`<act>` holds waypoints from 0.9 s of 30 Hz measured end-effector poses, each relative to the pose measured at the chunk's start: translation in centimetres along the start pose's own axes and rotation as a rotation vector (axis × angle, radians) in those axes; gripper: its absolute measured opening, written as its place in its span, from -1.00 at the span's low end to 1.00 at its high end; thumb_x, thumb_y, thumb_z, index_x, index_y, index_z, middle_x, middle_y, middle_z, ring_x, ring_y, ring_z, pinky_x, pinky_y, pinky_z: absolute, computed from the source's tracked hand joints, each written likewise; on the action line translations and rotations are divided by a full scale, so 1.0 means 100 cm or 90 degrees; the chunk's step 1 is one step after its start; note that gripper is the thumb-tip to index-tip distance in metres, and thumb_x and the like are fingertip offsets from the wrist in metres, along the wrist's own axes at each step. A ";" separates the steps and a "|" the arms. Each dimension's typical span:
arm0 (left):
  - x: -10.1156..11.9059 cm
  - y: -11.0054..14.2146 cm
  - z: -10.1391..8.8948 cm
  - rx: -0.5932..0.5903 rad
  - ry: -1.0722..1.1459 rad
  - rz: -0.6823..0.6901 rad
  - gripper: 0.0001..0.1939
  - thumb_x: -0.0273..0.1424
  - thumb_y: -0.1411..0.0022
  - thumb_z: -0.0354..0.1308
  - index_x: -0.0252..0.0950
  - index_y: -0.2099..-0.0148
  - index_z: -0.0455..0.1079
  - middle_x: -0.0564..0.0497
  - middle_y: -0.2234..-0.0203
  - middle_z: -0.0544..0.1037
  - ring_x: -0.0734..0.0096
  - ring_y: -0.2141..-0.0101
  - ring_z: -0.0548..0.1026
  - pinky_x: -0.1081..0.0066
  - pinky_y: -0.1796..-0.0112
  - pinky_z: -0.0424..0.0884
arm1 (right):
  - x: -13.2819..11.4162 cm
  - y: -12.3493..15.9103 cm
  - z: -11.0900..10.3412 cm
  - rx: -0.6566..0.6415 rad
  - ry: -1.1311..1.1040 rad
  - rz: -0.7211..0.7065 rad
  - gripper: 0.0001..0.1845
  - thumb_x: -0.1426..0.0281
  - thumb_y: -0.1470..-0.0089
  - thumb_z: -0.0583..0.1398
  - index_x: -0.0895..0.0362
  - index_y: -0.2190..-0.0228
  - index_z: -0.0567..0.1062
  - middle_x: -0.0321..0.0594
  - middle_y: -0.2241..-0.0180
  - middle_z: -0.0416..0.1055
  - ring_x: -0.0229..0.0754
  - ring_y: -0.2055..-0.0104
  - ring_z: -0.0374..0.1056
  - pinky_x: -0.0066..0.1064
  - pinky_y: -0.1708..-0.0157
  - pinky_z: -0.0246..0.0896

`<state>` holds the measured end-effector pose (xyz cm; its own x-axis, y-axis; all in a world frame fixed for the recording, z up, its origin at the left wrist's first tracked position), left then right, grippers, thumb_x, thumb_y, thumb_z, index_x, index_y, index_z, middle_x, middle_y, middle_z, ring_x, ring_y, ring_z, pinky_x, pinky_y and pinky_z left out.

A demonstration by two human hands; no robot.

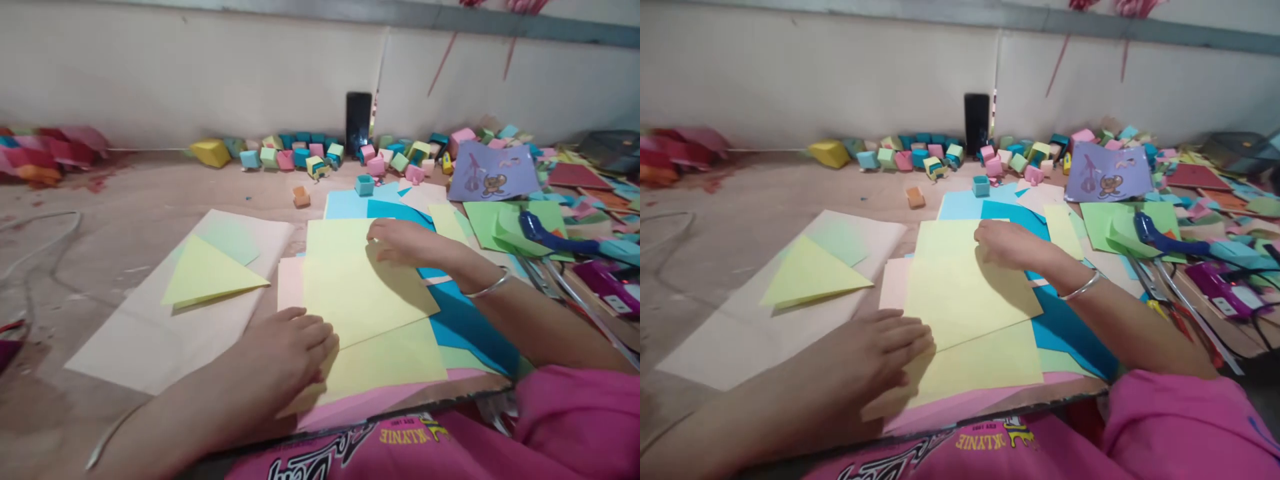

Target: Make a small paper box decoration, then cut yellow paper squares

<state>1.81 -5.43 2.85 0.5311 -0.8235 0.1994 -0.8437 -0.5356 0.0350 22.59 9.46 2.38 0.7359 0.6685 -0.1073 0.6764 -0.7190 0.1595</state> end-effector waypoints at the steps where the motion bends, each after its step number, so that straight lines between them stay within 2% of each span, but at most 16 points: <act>1: -0.010 -0.005 -0.006 0.018 0.006 -0.025 -0.80 -0.32 -0.25 0.16 -0.22 0.10 0.50 -0.07 0.17 0.60 0.25 0.17 0.53 0.28 0.11 0.40 | -0.001 -0.007 0.003 -0.022 -0.002 0.011 -0.66 0.40 0.00 0.27 0.20 0.14 0.46 -0.03 0.09 0.43 0.00 0.09 0.36 -0.35 0.29 0.15; 4: -0.051 -0.010 -0.013 0.137 0.002 -0.163 -0.81 -0.36 -0.32 0.06 -0.27 0.17 0.49 -0.11 0.17 0.58 0.22 0.19 0.52 0.25 0.17 0.42 | -0.001 -0.014 0.011 -0.072 -0.018 0.037 -0.65 0.37 0.08 0.30 0.17 0.19 0.45 -0.08 0.21 0.45 -0.04 0.21 0.36 -0.37 0.42 0.05; 6: -0.077 -0.008 -0.008 0.204 0.002 -0.246 -0.78 -0.27 -0.33 0.08 -0.28 0.16 0.48 -0.12 0.16 0.56 0.19 0.17 0.50 0.25 0.20 0.42 | 0.001 -0.012 0.013 -0.077 -0.040 0.038 -0.70 0.36 0.11 0.30 0.14 0.26 0.44 -0.11 0.24 0.44 -0.07 0.23 0.33 -0.39 0.43 0.02; 8: -0.095 -0.007 0.002 0.231 0.005 -0.303 -0.73 -0.23 -0.28 0.17 -0.30 0.08 0.45 -0.13 0.15 0.54 0.17 0.17 0.48 0.25 0.20 0.41 | 0.002 -0.009 0.013 -0.059 -0.059 0.020 -0.73 0.37 0.13 0.30 0.13 0.31 0.43 -0.12 0.22 0.42 -0.09 0.20 0.31 -0.40 0.40 0.03; 10: -0.103 -0.007 0.009 0.234 0.009 -0.341 -0.65 -0.24 -0.22 0.24 -0.32 0.02 0.43 -0.13 0.16 0.53 0.14 0.16 0.47 0.22 0.17 0.40 | 0.003 -0.006 0.012 -0.039 -0.071 0.019 -0.72 0.39 0.14 0.29 0.14 0.31 0.42 -0.10 0.19 0.41 -0.10 0.19 0.30 -0.41 0.38 0.05; 14: -0.099 -0.012 0.013 0.238 0.015 -0.378 -0.62 -0.22 -0.13 0.33 -0.29 0.05 0.45 -0.12 0.18 0.53 0.08 0.14 0.44 0.15 0.13 0.38 | 0.001 -0.002 0.013 -0.040 -0.096 0.061 -0.54 0.43 0.10 0.25 0.14 0.08 0.41 -0.12 0.18 0.47 -0.12 0.23 0.35 -0.43 0.42 0.05; 15: -0.097 -0.013 0.013 0.241 0.020 -0.382 -0.62 -0.22 -0.11 0.34 -0.29 0.07 0.46 -0.13 0.18 0.53 0.08 0.14 0.44 0.13 0.13 0.38 | -0.001 -0.001 0.013 -0.042 -0.098 0.061 -0.60 0.45 0.06 0.21 0.13 0.10 0.44 -0.14 0.21 0.49 -0.13 0.26 0.36 -0.43 0.43 0.05; 17: -0.094 -0.015 0.012 0.266 0.038 -0.393 -0.62 -0.23 -0.08 0.36 -0.29 0.08 0.47 -0.13 0.17 0.54 0.07 0.13 0.43 0.11 0.12 0.38 | -0.006 0.000 0.008 -0.023 -0.104 0.041 -0.79 0.51 -0.02 0.14 0.13 0.27 0.51 -0.19 0.33 0.51 -0.17 0.32 0.36 -0.43 0.43 0.06; 19: -0.091 -0.013 0.011 0.329 0.080 -0.403 -0.61 -0.26 -0.10 0.36 -0.27 0.04 0.45 -0.11 0.15 0.56 0.11 0.13 0.44 0.12 0.10 0.38 | -0.013 0.002 -0.002 0.054 -0.131 -0.017 -0.82 0.53 -0.07 0.10 0.13 0.43 0.50 -0.22 0.40 0.50 -0.20 0.35 0.36 -0.43 0.40 0.11; 22: -0.088 -0.005 0.006 0.481 0.193 -0.415 -0.69 -0.34 -0.19 0.28 -0.23 0.00 0.42 -0.05 0.17 0.59 0.28 0.21 0.49 0.25 0.17 0.42 | -0.024 0.010 -0.022 0.243 -0.166 -0.110 -0.83 0.51 -0.13 0.13 0.13 0.42 0.52 -0.21 0.38 0.52 -0.20 0.31 0.39 -0.41 0.32 0.21; 25: -0.082 0.003 -0.004 0.611 0.223 -0.367 -0.95 -0.40 -0.26 0.20 -0.24 0.22 0.46 -0.01 0.32 0.59 0.37 0.30 0.50 0.35 0.28 0.43 | -0.033 0.019 -0.035 0.399 -0.140 -0.152 -0.78 0.52 -0.18 0.13 0.13 0.42 0.54 -0.18 0.36 0.54 -0.18 0.27 0.42 -0.37 0.28 0.28; 27: -0.075 0.007 -0.013 0.663 0.181 -0.309 -0.94 -0.43 -0.26 0.19 -0.24 0.30 0.46 0.00 0.40 0.56 0.38 0.32 0.50 0.35 0.28 0.44 | -0.036 0.022 -0.038 0.462 -0.129 -0.169 -0.77 0.52 -0.19 0.12 0.11 0.41 0.56 -0.17 0.36 0.54 -0.18 0.28 0.42 -0.36 0.28 0.30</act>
<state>-2.86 0.65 2.69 0.6308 -0.4913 0.6006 -0.0182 -0.7832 -0.6215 21.31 6.15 6.84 0.4919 0.8373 -0.2389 0.6290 -0.5314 -0.5674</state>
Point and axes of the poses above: each hand's wrist, its own y-axis away from the middle knuckle, its own z-axis out of the palm, x = y × z, the point moved 4 cm from there along -y, towards the middle knuckle
